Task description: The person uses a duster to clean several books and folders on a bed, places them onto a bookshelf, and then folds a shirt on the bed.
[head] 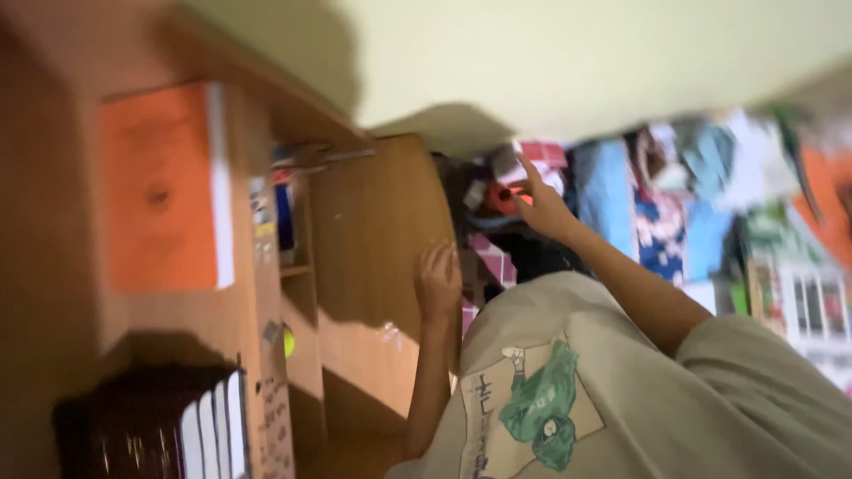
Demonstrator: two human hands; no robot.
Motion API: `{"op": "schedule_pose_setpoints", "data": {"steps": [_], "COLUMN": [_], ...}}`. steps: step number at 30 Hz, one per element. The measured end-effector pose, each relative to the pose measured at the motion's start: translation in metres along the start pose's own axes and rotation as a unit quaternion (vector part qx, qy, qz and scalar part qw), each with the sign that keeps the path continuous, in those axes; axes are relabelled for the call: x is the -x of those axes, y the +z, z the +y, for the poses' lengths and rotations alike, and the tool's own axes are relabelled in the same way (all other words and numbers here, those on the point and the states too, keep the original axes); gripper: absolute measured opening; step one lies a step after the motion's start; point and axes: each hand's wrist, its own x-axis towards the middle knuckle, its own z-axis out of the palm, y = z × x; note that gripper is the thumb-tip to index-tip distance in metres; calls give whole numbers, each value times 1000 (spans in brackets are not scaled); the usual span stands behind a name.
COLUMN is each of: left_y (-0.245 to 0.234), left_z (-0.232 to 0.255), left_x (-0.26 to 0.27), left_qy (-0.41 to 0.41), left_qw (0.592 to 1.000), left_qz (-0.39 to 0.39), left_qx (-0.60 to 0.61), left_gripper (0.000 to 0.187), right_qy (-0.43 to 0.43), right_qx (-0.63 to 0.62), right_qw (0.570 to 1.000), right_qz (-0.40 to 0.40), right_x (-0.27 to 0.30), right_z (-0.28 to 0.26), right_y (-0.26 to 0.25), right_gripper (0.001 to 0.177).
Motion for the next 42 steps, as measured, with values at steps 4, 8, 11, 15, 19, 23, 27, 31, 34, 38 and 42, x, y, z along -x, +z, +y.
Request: {"op": "schedule_pose_setpoints", "data": {"steps": [4, 8, 11, 15, 19, 23, 27, 31, 34, 38, 42], "left_y": [24, 47, 63, 93, 128, 172, 223, 277, 306, 331, 341], "left_z": [11, 37, 65, 105, 137, 171, 190, 201, 214, 232, 253], "left_x": [19, 29, 33, 39, 54, 76, 112, 168, 212, 268, 310], "left_qy": [55, 100, 141, 167, 235, 269, 259, 147, 62, 67, 91], "left_qw": [997, 985, 968, 938, 886, 838, 803, 766, 731, 700, 687], "left_qz": [-50, -137, -199, -293, -382, -462, -526, -620, -676, -704, -718], "left_qx": [12, 43, 50, 82, 120, 112, 105, 88, 68, 95, 70], "left_gripper": [17, 17, 18, 20, 21, 22, 25, 32, 34, 34, 33], "right_qy": [100, 167, 214, 232, 273, 290, 341, 415, 490, 592, 667], "right_qx": [-1, -36, -45, -38, -90, -117, -98, -117, -70, 23, -20], "right_qw": [992, 975, 952, 915, 855, 797, 726, 618, 538, 447, 411], "right_qz": [71, 141, 214, 328, 431, 517, 589, 658, 682, 671, 622], "right_x": [73, 147, 202, 265, 329, 406, 489, 575, 640, 709, 743], "right_z": [-15, -6, 12, 31, 40, 52, 86, 143, 184, 210, 215], "right_y": [-20, -45, -60, -81, -96, -105, -102, -82, -61, -33, -11], "right_gripper": [86, 89, 89, 90, 86, 84, 81, 65, 58, 53, 56]}}
